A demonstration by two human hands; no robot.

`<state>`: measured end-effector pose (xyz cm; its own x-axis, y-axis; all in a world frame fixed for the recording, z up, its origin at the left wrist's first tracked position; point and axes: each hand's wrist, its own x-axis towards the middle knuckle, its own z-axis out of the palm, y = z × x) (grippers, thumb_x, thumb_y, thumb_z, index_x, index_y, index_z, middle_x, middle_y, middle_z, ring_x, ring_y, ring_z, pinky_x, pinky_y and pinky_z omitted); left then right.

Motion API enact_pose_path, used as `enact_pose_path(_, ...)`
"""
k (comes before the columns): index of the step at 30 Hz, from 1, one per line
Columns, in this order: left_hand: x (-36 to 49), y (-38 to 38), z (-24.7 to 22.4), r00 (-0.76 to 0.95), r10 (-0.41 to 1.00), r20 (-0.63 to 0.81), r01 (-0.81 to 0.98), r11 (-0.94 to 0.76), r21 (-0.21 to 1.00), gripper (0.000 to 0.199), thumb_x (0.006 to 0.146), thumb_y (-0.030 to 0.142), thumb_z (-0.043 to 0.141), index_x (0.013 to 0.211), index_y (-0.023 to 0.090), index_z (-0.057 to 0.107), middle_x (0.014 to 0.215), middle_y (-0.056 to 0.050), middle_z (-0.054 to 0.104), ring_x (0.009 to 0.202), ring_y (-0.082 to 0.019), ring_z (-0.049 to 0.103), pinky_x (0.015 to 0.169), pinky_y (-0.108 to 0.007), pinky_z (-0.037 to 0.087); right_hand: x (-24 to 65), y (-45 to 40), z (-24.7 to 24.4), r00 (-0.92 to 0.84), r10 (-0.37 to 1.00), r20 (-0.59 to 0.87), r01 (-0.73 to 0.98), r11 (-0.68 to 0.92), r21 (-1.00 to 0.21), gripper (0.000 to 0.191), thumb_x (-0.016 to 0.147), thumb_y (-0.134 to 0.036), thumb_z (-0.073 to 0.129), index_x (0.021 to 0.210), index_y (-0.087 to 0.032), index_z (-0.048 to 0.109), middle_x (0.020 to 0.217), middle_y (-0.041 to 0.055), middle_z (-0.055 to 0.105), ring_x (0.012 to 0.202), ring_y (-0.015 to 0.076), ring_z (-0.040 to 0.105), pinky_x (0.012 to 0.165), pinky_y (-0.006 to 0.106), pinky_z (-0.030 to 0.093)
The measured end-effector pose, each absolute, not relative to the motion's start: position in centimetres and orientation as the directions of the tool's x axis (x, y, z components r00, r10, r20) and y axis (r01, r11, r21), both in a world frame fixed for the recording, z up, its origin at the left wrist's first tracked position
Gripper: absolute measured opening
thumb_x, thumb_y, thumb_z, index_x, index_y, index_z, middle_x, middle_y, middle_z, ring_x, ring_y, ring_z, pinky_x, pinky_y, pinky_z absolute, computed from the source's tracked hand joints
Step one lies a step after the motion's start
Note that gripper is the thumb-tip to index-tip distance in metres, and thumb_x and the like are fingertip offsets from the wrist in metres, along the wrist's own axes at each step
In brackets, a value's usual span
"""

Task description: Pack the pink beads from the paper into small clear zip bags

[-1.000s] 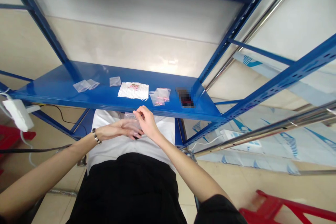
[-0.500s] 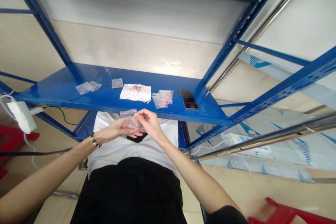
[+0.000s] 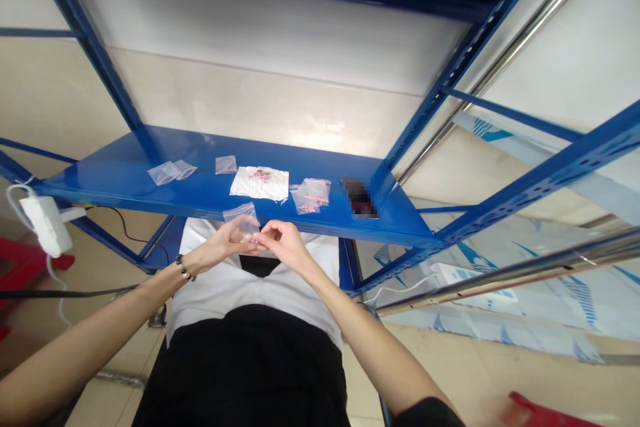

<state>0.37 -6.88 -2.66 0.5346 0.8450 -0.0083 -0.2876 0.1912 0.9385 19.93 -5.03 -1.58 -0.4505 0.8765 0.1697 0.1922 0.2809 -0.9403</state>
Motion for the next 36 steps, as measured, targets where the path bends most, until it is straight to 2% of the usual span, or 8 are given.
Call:
enact_pose_path(5, 0.1, -7.1, -2.4, 0.598, 0.801, -0.015, -0.245, 0.2, 0.949, 0.058, 0.075, 0.025, 0.08, 0.121, 0.019, 0.045, 0.101, -0.012, 0.073, 0.098, -0.029, 0.071, 0.088, -0.041, 0.055, 20.0, -5.5, -1.8, -0.463, 0.862, 0.205, 0.338, 0.385, -0.859, 0.024, 0.091, -0.035, 0.054, 0.075, -0.018, 0.056, 0.067, -0.0012, 0.058, 0.064, 0.0132, 0.049, 0.061, 0.024, 0.035)
enact_pose_path(8, 0.0, -6.4, -2.2, 0.594, 0.805, -0.023, -0.209, 0.181, 0.961, 0.057, 0.073, 0.027, 0.081, 0.119, 0.019, 0.048, 0.1, -0.012, 0.074, 0.095, -0.028, 0.072, 0.086, -0.039, 0.055, 20.0, -5.3, -1.8, -0.487, 0.846, 0.218, 0.359, 0.422, -0.833, 0.023, 0.095, -0.032, 0.048, 0.076, -0.019, 0.052, 0.07, -0.0015, 0.057, 0.067, 0.0137, 0.05, 0.063, 0.024, 0.035)
enact_pose_path(12, -0.4, -5.2, -2.0, 0.378, 0.925, 0.048, -0.184, 0.025, 0.983, 0.038, 0.082, 0.039, 0.071, 0.107, 0.014, 0.056, 0.092, -0.013, 0.075, 0.086, -0.026, 0.073, 0.079, -0.036, 0.056, 20.2, -4.7, -1.7, -0.502, 0.829, 0.247, 0.323, 0.445, -0.835, 0.022, 0.095, -0.033, 0.049, 0.077, -0.02, 0.052, 0.07, -0.0021, 0.055, 0.066, 0.0135, 0.049, 0.062, 0.024, 0.035)
enact_pose_path(15, -0.8, -4.8, -2.1, 0.251, 0.962, 0.11, -0.159, -0.071, 0.985, 0.036, 0.086, 0.047, 0.064, 0.094, 0.012, 0.061, 0.087, -0.014, 0.075, 0.077, -0.024, 0.073, 0.072, -0.035, 0.057, 19.9, -4.5, -1.9, -0.473, 0.848, 0.24, 0.266, 0.397, -0.879, 0.023, 0.093, -0.039, 0.052, 0.08, -0.02, 0.053, 0.069, -0.0025, 0.054, 0.063, 0.0129, 0.048, 0.06, 0.024, 0.036)
enact_pose_path(21, -0.5, -5.6, -2.4, 0.399, 0.906, 0.141, 0.03, -0.166, 0.986, 0.034, 0.087, 0.045, 0.064, 0.087, 0.011, 0.069, 0.085, -0.011, 0.075, 0.071, -0.02, 0.07, 0.063, -0.026, 0.052, 19.2, -4.9, -1.8, -0.419, 0.876, 0.237, 0.089, 0.299, -0.95, 0.032, 0.092, -0.048, 0.054, 0.078, -0.02, 0.052, 0.069, -0.0011, 0.056, 0.063, 0.0134, 0.051, 0.063, 0.025, 0.041)
enact_pose_path(26, -0.2, -5.1, -2.0, 0.281, 0.939, 0.196, 0.054, -0.219, 0.974, 0.039, 0.09, 0.046, 0.058, 0.075, 0.012, 0.069, 0.074, -0.008, 0.073, 0.062, -0.015, 0.063, 0.056, -0.023, 0.046, 19.8, -4.3, -1.4, -0.389, 0.896, 0.215, 0.006, 0.236, -0.972, 0.031, 0.091, -0.046, 0.057, 0.074, -0.019, 0.055, 0.065, -0.0005, 0.057, 0.061, 0.0131, 0.051, 0.062, 0.026, 0.041)
enact_pose_path(30, -0.4, -4.9, -1.5, 0.281, 0.932, 0.228, 0.086, -0.261, 0.962, 0.041, 0.091, 0.045, 0.057, 0.07, 0.012, 0.068, 0.07, -0.007, 0.071, 0.06, -0.013, 0.057, 0.058, -0.023, 0.042, 20.1, -3.9, -1.1, -0.388, 0.903, 0.182, -0.031, 0.185, -0.982, 0.031, 0.089, -0.044, 0.06, 0.072, -0.018, 0.056, 0.064, 0.0002, 0.059, 0.06, 0.013, 0.052, 0.061, 0.026, 0.041)
enact_pose_path(36, -1.0, -6.9, -0.9, 0.266, 0.928, 0.261, 0.133, -0.303, 0.943, 0.04, 0.09, 0.045, 0.058, 0.069, 0.013, 0.067, 0.069, -0.007, 0.07, 0.061, -0.013, 0.055, 0.06, -0.024, 0.041, 20.3, -5.6, 0.1, -0.452, 0.866, 0.213, -0.019, 0.23, -0.973, 0.031, 0.089, -0.045, 0.06, 0.072, -0.018, 0.059, 0.067, 0.0019, 0.062, 0.065, 0.0155, 0.057, 0.067, 0.028, 0.043)
